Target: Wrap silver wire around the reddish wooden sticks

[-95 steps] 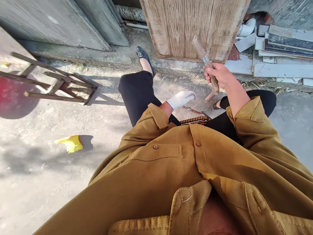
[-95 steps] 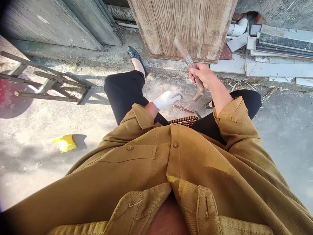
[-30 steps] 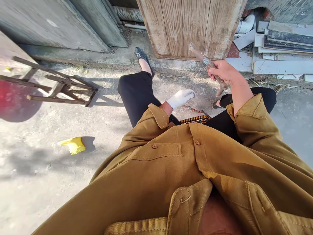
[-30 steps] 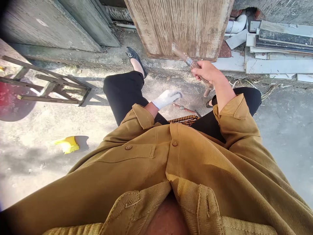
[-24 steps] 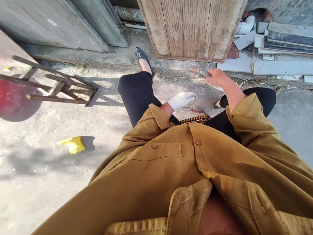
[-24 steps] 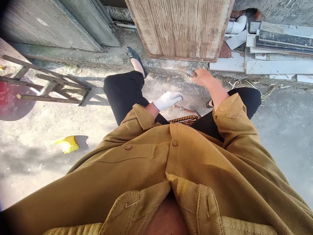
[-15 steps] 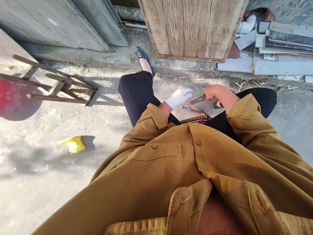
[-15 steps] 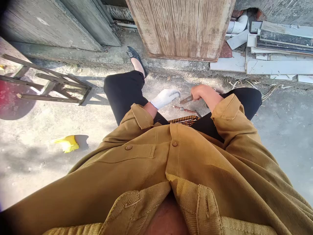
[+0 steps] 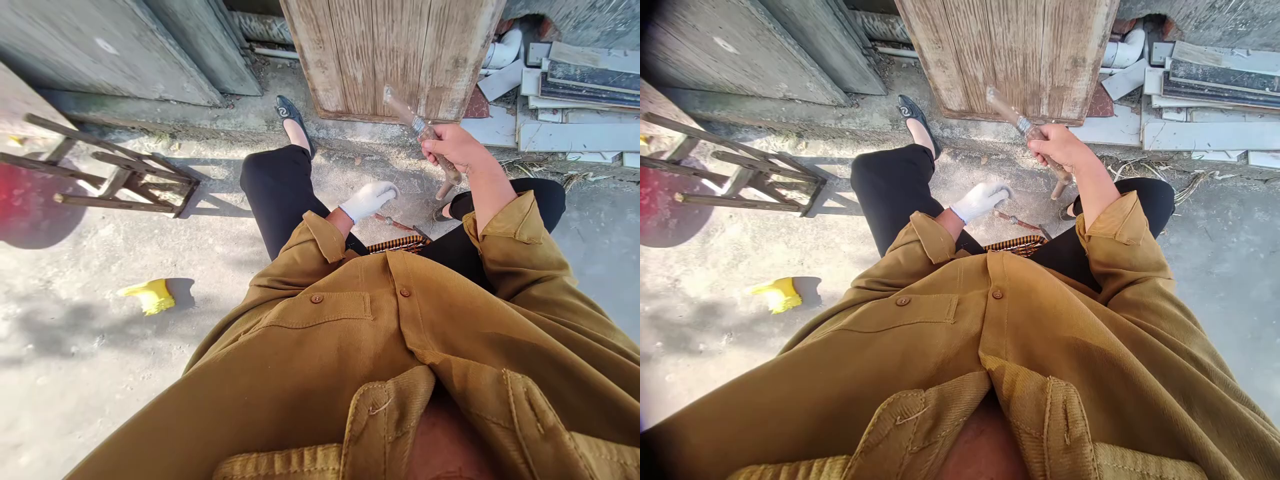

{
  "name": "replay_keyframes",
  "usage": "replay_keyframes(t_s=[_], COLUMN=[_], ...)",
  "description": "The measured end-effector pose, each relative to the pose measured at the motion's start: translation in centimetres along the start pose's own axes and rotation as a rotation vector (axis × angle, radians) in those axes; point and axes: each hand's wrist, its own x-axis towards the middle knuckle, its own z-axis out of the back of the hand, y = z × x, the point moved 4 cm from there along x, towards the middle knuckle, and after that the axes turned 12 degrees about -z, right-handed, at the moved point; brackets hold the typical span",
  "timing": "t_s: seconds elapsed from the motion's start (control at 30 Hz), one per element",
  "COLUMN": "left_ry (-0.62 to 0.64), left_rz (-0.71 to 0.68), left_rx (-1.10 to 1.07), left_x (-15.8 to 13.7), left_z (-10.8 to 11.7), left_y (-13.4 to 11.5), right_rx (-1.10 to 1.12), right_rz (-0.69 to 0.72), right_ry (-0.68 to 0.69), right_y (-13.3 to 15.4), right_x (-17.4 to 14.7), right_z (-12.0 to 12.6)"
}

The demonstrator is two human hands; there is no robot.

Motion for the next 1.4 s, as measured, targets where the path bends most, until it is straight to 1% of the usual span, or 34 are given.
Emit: replay_keyframes(t_s=[0.07, 0.17, 0.3, 0.37, 0.43, 0.5, 0.6, 0.7, 0.8, 0.87, 0.9, 0.93, 0.97, 1.0, 1.1, 1.17, 1.2, 1.23, 1.3, 1.4], left_ry=[0.017, 0.044, 0.088, 0.103, 0.103, 0.085, 0.048, -0.01, -0.088, -0.118, -0.115, -0.114, -0.109, -0.097, -0.049, -0.016, -0.006, 0.01, 0.05, 0.096], left_rz=[-0.039, -0.062, -0.073, -0.089, -0.108, -0.119, -0.109, -0.086, -0.042, -0.013, -0.005, 0.002, 0.01, 0.019, 0.017, -0.021, -0.041, -0.053, -0.065, -0.09], left_rx=[0.064, 0.139, 0.216, 0.249, 0.266, 0.263, 0.236, 0.181, 0.085, 0.026, 0.001, -0.026, -0.056, -0.087, -0.128, -0.083, -0.054, -0.028, 0.02, 0.087], left_x=[0.1, 0.1, -0.1, -0.2, -0.2, -0.2, -0.1, -0.1, -0.1, -0.1, 0.0, 0.1, 0.1, 0.1, 0.2, 0.2, 0.2, 0.1, 0.0, -0.3], left_z=[-0.1, -0.2, -0.6, -0.7, -0.8, -0.6, -0.1, 0.7, 1.5, 1.8, 1.7, 1.6, 1.5, 1.2, 0.4, 0.0, -0.1, -0.2, -0.4, -0.5], left_y=[-0.2, -0.1, 0.0, 0.0, -0.1, -0.1, 0.1, 0.8, 1.6, 1.9, 1.9, 1.8, 1.7, 1.6, 1.0, 0.6, 0.4, 0.2, -0.2, -0.7], right_rx=[-0.074, -0.258, -0.554, -0.68, -0.78, -0.848, -0.884, -0.879, -0.838, -0.729, -0.646, -0.548, -0.446, -0.346, -0.092, 0.031, 0.064, 0.073, 0.008, -0.257], right_rz=[-0.079, -0.166, -0.182, -0.2, -0.22, -0.224, -0.208, -0.19, -0.102, -0.023, 0.009, 0.035, 0.053, 0.063, 0.049, -0.005, -0.04, -0.073, -0.122, -0.151], right_ry=[-0.084, -0.112, -0.144, -0.106, -0.021, 0.107, 0.32, 0.489, 0.647, 0.735, 0.748, 0.726, 0.669, 0.573, 0.197, 0.001, -0.064, -0.109, -0.154, -0.167], right_y=[-0.8, -1.4, -1.4, -1.6, -1.9, -2.1, -2.1, -1.5, -0.3, 0.6, 0.9, 1.2, 1.4, 1.5, 0.9, 0.0, -0.5, -0.9, -1.6, -2.0], right_x=[0.9, 2.0, 2.7, 3.0, 3.1, 3.0, 2.2, 0.8, -1.0, -2.1, -2.5, -2.7, -2.8, -2.6, -1.6, -0.5, 0.0, 0.6, 1.7, 2.7], right_z=[0.0, -0.7, -1.8, -2.8, -4.0, -5.4, -7.6, -8.8, -8.7, -7.7, -7.0, -6.1, -5.0, -3.8, -0.5, 0.8, 1.1, 1.2, 0.9, 0.0])
